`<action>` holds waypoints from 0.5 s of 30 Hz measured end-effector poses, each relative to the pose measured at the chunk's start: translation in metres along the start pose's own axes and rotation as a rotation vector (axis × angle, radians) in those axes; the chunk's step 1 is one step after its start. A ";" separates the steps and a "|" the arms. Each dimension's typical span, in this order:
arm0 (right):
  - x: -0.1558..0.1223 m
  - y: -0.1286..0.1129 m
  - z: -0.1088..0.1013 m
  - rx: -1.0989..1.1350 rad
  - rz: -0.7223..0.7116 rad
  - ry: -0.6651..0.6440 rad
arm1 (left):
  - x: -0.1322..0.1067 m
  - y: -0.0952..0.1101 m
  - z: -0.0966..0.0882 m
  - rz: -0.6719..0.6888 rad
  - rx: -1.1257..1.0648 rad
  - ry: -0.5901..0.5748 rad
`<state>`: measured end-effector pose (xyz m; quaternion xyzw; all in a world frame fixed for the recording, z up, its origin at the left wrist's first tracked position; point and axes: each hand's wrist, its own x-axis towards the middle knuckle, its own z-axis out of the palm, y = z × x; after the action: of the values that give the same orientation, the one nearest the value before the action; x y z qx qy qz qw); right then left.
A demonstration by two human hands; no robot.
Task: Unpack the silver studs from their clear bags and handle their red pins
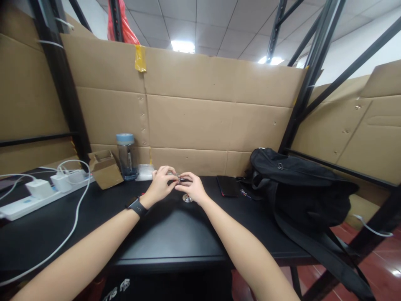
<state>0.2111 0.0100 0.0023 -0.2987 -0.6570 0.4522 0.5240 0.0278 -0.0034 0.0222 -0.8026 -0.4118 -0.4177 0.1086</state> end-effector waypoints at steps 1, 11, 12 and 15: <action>0.000 0.001 0.000 0.002 0.006 -0.004 | 0.000 0.000 0.000 0.007 0.003 -0.009; 0.009 0.000 -0.014 -0.185 -0.035 -0.073 | 0.003 0.000 -0.002 -0.003 0.044 0.012; 0.009 -0.001 -0.016 -0.252 -0.052 -0.089 | 0.004 0.000 -0.002 -0.003 0.043 0.016; 0.009 -0.003 -0.017 -0.391 -0.069 -0.116 | 0.003 -0.001 -0.001 0.009 0.024 0.019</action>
<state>0.2252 0.0214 0.0090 -0.3455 -0.7712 0.3140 0.4326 0.0273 -0.0017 0.0255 -0.7990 -0.4122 -0.4200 0.1238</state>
